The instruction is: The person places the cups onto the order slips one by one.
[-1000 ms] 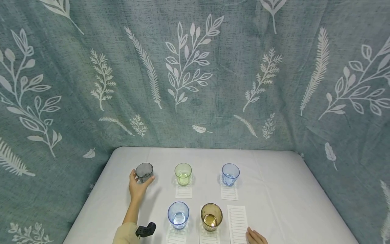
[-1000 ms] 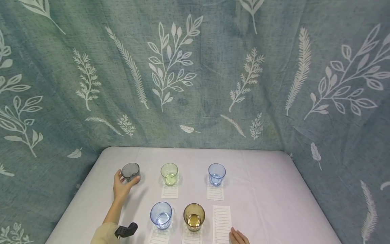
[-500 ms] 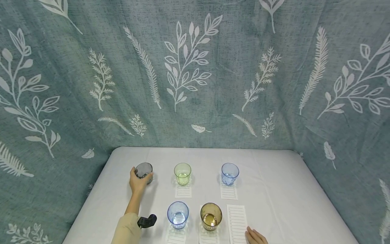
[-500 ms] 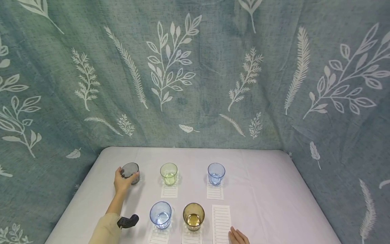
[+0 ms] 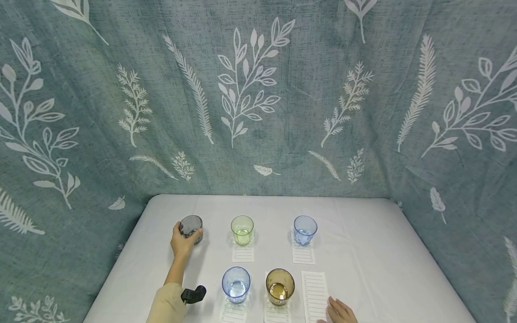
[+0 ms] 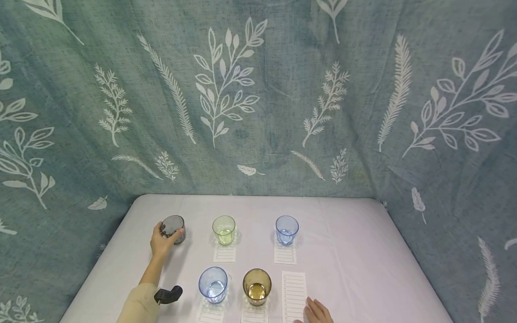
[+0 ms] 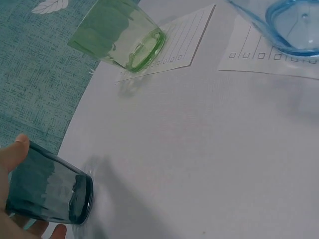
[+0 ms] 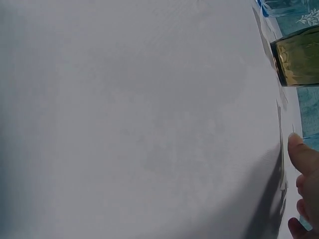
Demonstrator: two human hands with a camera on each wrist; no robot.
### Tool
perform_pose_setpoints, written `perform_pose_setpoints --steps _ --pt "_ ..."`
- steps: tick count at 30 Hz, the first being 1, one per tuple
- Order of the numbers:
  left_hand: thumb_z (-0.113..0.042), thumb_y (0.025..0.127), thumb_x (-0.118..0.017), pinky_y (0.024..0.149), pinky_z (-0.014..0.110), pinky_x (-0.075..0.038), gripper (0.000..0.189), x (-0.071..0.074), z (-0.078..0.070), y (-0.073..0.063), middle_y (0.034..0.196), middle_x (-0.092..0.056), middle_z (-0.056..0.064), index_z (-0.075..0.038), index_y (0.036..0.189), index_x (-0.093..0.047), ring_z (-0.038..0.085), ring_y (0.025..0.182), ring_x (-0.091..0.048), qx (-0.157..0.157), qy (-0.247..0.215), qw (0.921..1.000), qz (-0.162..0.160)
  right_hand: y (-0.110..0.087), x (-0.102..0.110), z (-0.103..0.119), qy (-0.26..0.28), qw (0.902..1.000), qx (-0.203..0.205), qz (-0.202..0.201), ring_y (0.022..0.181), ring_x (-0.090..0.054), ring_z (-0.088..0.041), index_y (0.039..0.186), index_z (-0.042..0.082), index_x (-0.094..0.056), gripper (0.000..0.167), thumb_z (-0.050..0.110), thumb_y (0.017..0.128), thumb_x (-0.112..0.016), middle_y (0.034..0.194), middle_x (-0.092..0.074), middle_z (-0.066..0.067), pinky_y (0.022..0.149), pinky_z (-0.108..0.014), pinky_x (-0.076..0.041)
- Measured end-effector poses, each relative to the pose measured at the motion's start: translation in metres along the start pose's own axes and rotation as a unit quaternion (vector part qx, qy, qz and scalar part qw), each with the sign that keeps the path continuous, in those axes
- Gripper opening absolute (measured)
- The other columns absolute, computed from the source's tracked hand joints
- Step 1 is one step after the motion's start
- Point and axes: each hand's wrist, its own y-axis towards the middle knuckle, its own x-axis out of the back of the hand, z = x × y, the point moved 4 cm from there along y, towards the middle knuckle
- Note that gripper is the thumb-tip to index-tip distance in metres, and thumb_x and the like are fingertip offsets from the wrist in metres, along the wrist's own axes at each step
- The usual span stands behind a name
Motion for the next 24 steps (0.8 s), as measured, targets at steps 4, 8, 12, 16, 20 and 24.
perform_pose_setpoints --steps 4,8,12,16,20,24 --pt "-0.023 0.083 -0.071 0.111 0.056 -0.022 0.089 0.001 0.002 0.001 0.146 -0.023 0.035 0.007 0.146 -0.016 0.05 0.134 -0.022 0.0 0.002 1.0 0.002 0.012 0.001 -0.001 0.018 0.9996 -0.019 -0.013 0.097 -0.061 -0.042 0.095 -0.012 -0.067 0.062 0.044 0.071 -0.076 0.106 -0.066 -0.024 0.087 -0.036 -0.051" --pt "-0.024 0.084 -0.071 0.112 0.054 -0.022 0.088 0.0 0.003 0.002 0.146 -0.024 0.034 0.006 0.146 -0.016 0.049 0.135 -0.022 -0.002 0.005 1.0 0.005 0.014 -0.005 -0.003 0.022 0.9997 0.004 0.01 0.098 -0.061 -0.041 0.097 -0.01 -0.068 0.057 0.043 0.074 -0.073 0.107 -0.066 -0.022 0.108 -0.008 -0.016" --pt "-0.025 0.083 -0.071 0.112 0.051 -0.023 0.089 0.001 0.002 0.002 0.146 -0.025 0.033 0.007 0.146 -0.017 0.047 0.135 -0.024 -0.004 0.005 1.0 0.006 0.014 -0.008 -0.002 0.006 0.9989 0.024 0.039 0.099 -0.062 -0.038 0.094 -0.008 -0.069 0.053 0.043 0.082 -0.066 0.105 -0.068 -0.018 0.105 -0.004 0.005" --pt "-0.021 0.082 -0.073 0.112 0.051 -0.024 0.088 0.002 0.0 0.001 0.145 -0.026 0.034 0.008 0.144 -0.019 0.048 0.134 -0.025 -0.006 -0.009 0.9999 0.013 0.014 -0.007 -0.001 0.017 0.9985 0.013 0.051 0.101 -0.061 -0.04 0.094 -0.01 -0.069 0.053 0.042 0.082 -0.067 0.107 -0.067 -0.019 0.104 -0.003 0.008" --pt "-0.016 0.08 -0.075 0.111 0.05 -0.026 0.086 0.003 0.0 -0.002 0.145 -0.028 0.033 0.009 0.143 -0.022 0.048 0.134 -0.026 -0.005 -0.031 0.9992 0.025 0.014 -0.005 0.0 0.037 0.9968 -0.01 0.07 0.103 -0.059 -0.043 0.095 -0.012 -0.067 0.053 0.04 0.083 -0.066 0.108 -0.066 -0.021 0.102 -0.002 0.011" --pt "-0.015 0.079 -0.076 0.11 0.052 -0.027 0.086 0.004 0.001 -0.005 0.145 -0.028 0.032 0.008 0.143 -0.024 0.047 0.133 -0.027 -0.002 -0.039 0.9988 0.029 0.014 -0.004 0.002 0.041 0.9963 -0.022 0.072 0.104 -0.059 -0.041 0.096 -0.012 -0.067 0.054 0.04 0.081 -0.069 0.109 -0.066 -0.021 0.102 -0.001 0.009"
